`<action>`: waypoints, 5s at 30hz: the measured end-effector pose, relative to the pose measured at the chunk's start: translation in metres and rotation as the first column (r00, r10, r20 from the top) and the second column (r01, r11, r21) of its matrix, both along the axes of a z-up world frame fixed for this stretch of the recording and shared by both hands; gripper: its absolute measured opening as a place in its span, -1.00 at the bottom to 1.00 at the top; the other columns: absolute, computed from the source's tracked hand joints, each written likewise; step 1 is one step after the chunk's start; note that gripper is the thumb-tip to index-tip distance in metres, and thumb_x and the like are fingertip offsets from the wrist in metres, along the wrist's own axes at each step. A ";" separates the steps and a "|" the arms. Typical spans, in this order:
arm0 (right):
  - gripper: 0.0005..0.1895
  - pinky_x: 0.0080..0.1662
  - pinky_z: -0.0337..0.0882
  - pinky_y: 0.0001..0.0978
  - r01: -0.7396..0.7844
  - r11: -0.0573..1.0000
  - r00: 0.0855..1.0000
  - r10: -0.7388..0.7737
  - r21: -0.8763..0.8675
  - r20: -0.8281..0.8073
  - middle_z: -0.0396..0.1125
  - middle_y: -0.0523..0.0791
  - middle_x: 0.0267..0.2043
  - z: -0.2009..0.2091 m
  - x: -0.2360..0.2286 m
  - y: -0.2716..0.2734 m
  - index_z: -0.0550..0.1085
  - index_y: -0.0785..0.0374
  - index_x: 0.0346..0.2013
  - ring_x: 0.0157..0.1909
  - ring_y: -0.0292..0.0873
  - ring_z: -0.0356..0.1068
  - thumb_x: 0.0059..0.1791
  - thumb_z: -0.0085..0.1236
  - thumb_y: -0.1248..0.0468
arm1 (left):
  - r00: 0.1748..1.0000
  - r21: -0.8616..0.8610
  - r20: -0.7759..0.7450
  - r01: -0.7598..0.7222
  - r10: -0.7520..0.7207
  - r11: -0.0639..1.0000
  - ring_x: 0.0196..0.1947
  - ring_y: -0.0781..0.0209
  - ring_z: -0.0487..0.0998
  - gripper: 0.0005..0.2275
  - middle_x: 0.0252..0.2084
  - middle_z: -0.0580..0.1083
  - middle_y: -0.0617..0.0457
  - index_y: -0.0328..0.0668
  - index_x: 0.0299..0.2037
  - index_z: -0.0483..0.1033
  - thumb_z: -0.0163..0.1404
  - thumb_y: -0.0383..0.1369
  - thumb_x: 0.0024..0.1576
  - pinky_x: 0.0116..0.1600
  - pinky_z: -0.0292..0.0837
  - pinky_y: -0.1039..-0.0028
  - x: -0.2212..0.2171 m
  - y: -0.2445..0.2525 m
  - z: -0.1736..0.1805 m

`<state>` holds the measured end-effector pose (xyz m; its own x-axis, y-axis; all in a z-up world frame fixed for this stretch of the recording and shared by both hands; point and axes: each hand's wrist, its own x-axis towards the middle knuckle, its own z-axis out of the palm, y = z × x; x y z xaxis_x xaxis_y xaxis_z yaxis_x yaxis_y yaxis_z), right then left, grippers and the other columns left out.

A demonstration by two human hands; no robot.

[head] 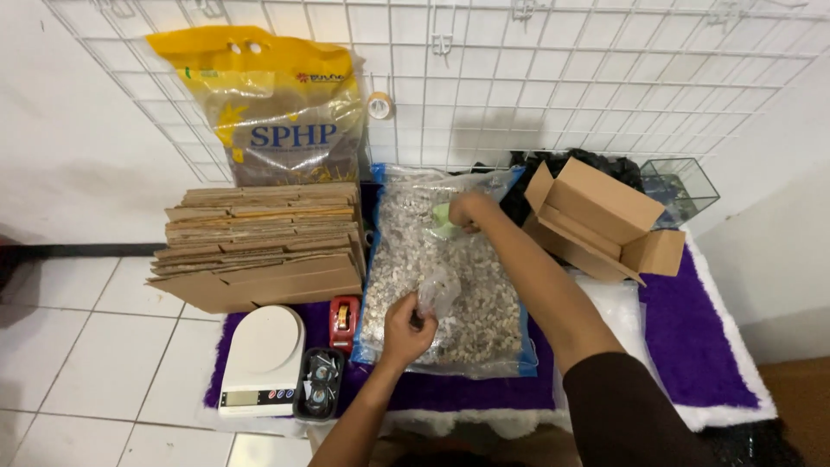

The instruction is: Assembling a cardboard box from a flat state and preparing small bags of gravel for packing using a scoop.

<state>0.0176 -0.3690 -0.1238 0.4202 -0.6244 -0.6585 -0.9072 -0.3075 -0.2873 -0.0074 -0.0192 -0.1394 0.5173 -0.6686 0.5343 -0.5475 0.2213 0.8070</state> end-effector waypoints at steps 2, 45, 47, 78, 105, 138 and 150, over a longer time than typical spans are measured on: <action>-0.63 -0.32 0.50 -0.06 -0.196 0.976 0.980 0.193 -0.094 -0.045 0.42 0.16 -0.34 -0.015 0.001 0.015 0.47 0.51 -0.01 -0.40 0.04 0.50 -0.04 0.02 0.33 | 1.000 -0.028 -0.007 0.009 -0.009 1.000 -0.60 -0.21 0.43 -0.85 -0.64 0.33 -0.15 -0.15 -0.53 0.32 0.09 -0.48 -0.09 -0.48 0.31 0.24 -0.002 0.000 0.005; -0.50 -0.73 0.25 -0.34 -0.155 0.986 0.961 0.163 -0.053 0.224 0.32 0.02 -0.69 0.224 -0.204 0.127 0.53 0.44 -0.34 -0.77 -0.14 0.26 0.11 -0.13 0.03 | 0.959 0.492 -0.282 0.134 0.011 0.860 -0.54 0.21 0.63 -0.76 -0.68 0.53 0.09 -0.10 -0.22 0.68 0.05 -0.22 0.02 -0.26 0.47 0.48 0.046 -0.050 0.142; -0.51 -0.72 0.27 -0.33 -0.185 0.981 0.963 0.191 -0.054 0.190 0.31 0.00 -0.69 0.217 -0.205 0.129 0.52 0.39 -0.34 -0.76 -0.14 0.26 0.10 -0.13 0.01 | 0.961 0.485 -0.277 0.131 0.010 0.865 -0.54 0.21 0.63 -0.78 -0.68 0.52 0.10 -0.06 -0.25 0.67 0.04 -0.21 0.02 -0.25 0.47 0.48 0.047 -0.054 0.132; -0.57 -0.35 0.29 -0.36 -0.343 0.910 0.882 0.228 -0.230 -0.413 0.43 -0.17 -0.55 0.261 -0.116 0.158 0.58 0.20 -0.56 -0.55 -0.20 0.36 -0.02 -0.23 0.17 | 0.976 0.388 -0.219 0.108 -0.022 0.915 -0.36 0.10 0.61 -0.74 -0.36 0.57 -0.14 -0.38 -0.02 0.59 -0.03 -0.33 0.24 -0.33 0.55 0.33 0.036 -0.034 0.139; -0.25 0.13 0.33 0.25 0.186 0.790 0.962 -0.269 -0.585 -0.057 0.39 0.22 0.14 0.003 -0.331 0.136 0.46 0.38 0.19 0.20 0.31 0.37 0.07 -0.24 -0.19 | 0.877 0.220 -0.480 0.151 -0.028 0.964 -0.26 0.07 0.61 -0.50 -0.20 0.58 -0.26 -0.44 0.17 0.48 0.10 -0.09 0.23 -0.19 0.56 0.27 0.026 -0.017 0.127; -0.49 0.22 0.44 -0.04 0.044 0.899 0.814 0.220 -0.436 0.537 0.30 0.13 0.27 0.102 -0.113 0.123 0.37 0.16 0.34 0.20 0.10 0.40 0.07 0.04 0.33 | 0.998 0.386 0.037 0.031 -0.050 0.922 0.12 0.10 0.46 -0.38 -0.01 0.49 0.08 -0.07 0.14 0.46 0.33 -0.03 -0.10 0.29 0.18 0.24 0.021 -0.018 0.042; -0.59 0.26 0.32 0.15 -0.058 0.992 0.476 0.127 -0.113 0.870 0.37 0.10 0.22 0.102 -0.127 0.199 0.42 0.28 0.28 0.29 0.18 0.31 0.13 0.07 0.27 | 0.984 0.433 -0.157 0.149 -0.088 0.889 0.16 -0.12 0.52 -0.40 0.01 0.57 -0.10 -0.16 0.08 0.54 0.38 -0.07 -0.14 0.28 0.31 0.10 0.031 -0.024 0.057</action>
<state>-0.1097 -0.1699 -0.0214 0.8139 -0.5684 0.1203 -0.1625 -0.4214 -0.8922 0.0235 -0.0430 -0.0820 0.4634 -0.8801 0.1032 -0.4240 -0.1179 0.8980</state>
